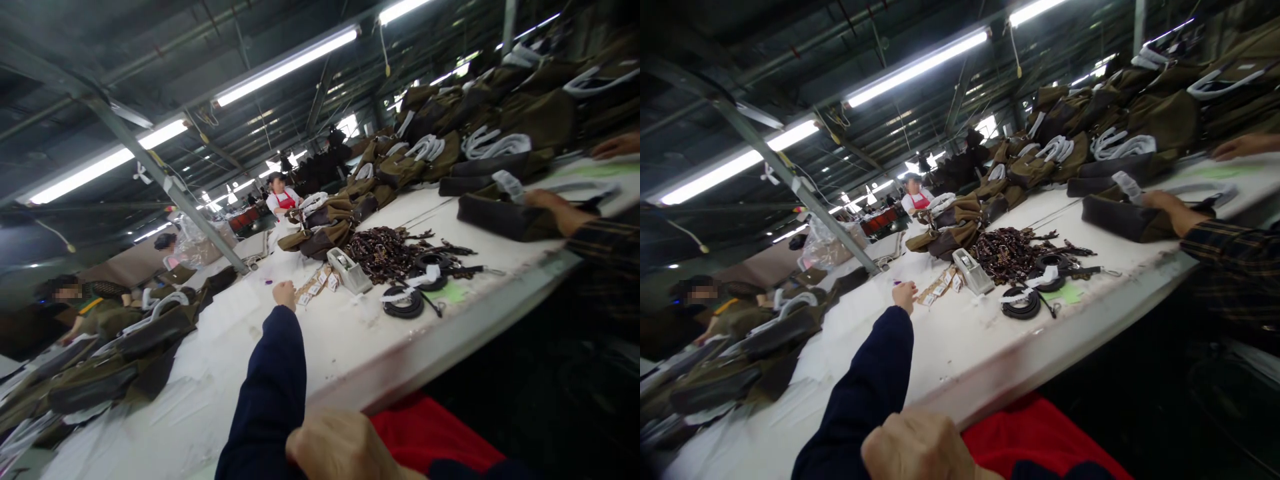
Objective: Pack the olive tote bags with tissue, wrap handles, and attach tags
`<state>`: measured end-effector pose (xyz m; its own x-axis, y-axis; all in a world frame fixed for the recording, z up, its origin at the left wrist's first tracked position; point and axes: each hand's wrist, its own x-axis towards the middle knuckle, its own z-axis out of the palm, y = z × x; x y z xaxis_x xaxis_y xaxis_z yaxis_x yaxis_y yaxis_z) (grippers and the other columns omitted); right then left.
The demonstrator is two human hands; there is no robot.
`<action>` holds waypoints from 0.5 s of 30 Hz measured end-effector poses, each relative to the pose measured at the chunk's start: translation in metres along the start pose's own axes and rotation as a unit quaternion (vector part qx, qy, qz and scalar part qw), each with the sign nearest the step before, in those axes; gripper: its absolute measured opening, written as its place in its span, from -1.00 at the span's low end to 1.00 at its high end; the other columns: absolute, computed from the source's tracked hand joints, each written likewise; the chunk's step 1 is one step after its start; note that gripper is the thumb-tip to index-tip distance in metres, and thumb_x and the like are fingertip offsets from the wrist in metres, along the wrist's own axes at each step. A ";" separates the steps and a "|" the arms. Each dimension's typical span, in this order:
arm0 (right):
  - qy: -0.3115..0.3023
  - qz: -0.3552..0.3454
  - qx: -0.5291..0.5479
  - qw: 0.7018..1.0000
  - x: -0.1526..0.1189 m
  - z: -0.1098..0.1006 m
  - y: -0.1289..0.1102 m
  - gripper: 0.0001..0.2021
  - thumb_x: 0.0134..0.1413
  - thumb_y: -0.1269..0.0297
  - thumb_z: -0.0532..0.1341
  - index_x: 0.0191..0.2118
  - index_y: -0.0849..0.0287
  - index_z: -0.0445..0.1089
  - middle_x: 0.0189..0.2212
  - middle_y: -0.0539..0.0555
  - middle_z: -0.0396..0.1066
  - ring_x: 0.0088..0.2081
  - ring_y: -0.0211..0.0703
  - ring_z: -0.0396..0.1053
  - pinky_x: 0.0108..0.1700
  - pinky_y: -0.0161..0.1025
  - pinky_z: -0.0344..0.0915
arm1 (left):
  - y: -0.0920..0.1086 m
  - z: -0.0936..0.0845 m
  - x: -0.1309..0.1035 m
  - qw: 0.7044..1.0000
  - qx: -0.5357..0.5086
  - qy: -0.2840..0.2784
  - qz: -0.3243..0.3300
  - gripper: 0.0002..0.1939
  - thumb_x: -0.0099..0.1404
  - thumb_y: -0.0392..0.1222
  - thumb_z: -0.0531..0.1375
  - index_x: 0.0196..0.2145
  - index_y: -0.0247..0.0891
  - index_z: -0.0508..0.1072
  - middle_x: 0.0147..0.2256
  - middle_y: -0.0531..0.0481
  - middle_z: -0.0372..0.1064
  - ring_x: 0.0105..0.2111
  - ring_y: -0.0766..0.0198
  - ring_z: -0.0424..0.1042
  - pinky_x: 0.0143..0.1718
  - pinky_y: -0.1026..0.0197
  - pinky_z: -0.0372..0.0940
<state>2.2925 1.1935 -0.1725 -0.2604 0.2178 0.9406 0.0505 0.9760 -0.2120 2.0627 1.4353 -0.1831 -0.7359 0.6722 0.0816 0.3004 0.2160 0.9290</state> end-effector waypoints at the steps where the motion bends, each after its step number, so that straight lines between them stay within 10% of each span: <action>1: -0.015 0.030 0.015 0.999 -0.008 0.002 0.002 -0.76 0.29 0.42 -0.02 -0.43 0.14 0.20 -0.61 -0.05 0.21 -0.58 -0.25 0.18 -0.56 -0.23 0.00 | 0.003 -0.004 0.005 0.999 -0.030 0.012 -0.028 -0.71 0.41 -0.08 0.20 -0.02 -0.31 0.43 -0.11 -0.09 0.45 -0.23 0.22 0.49 -0.23 0.09 0.47; 7: -0.055 0.279 0.255 0.924 -0.032 0.019 -0.008 -0.85 0.03 0.30 0.22 -0.43 0.14 0.20 -0.54 -0.08 0.25 -0.56 -0.32 0.14 -0.53 -0.33 -0.01 | 0.012 -0.024 0.016 0.980 -0.146 0.054 -0.125 -0.70 0.41 -0.10 0.20 0.03 -0.28 0.41 -0.05 -0.11 0.42 -0.18 0.20 0.48 -0.21 0.08 0.47; 12: -0.135 0.542 0.553 0.618 -0.009 -0.004 -0.007 -0.76 -0.09 0.25 0.35 -0.35 0.18 0.29 -0.60 -0.15 0.20 -0.57 -0.41 0.07 -0.53 -0.41 -0.04 | -0.002 -0.024 0.013 0.966 -0.190 0.054 -0.169 -0.71 0.41 -0.11 0.20 0.02 -0.29 0.41 -0.06 -0.11 0.43 -0.19 0.20 0.48 -0.21 0.09 0.47; 15: -0.196 0.550 0.617 0.527 -0.004 -0.006 0.012 -0.65 -0.22 0.18 0.47 -0.36 0.22 0.37 -0.63 -0.16 0.22 -0.61 -0.44 0.07 -0.56 -0.42 -0.05 | -0.011 -0.014 0.010 0.963 -0.193 0.041 -0.184 -0.72 0.42 -0.11 0.19 0.01 -0.28 0.42 -0.06 -0.11 0.43 -0.20 0.22 0.48 -0.21 0.10 0.47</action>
<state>2.3000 1.2044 -0.1775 -0.9197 0.3925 -0.0085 -0.2232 -0.5408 -0.8110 2.0439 1.4296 -0.1880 -0.7996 0.5388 -0.2653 -0.2268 0.1381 0.9641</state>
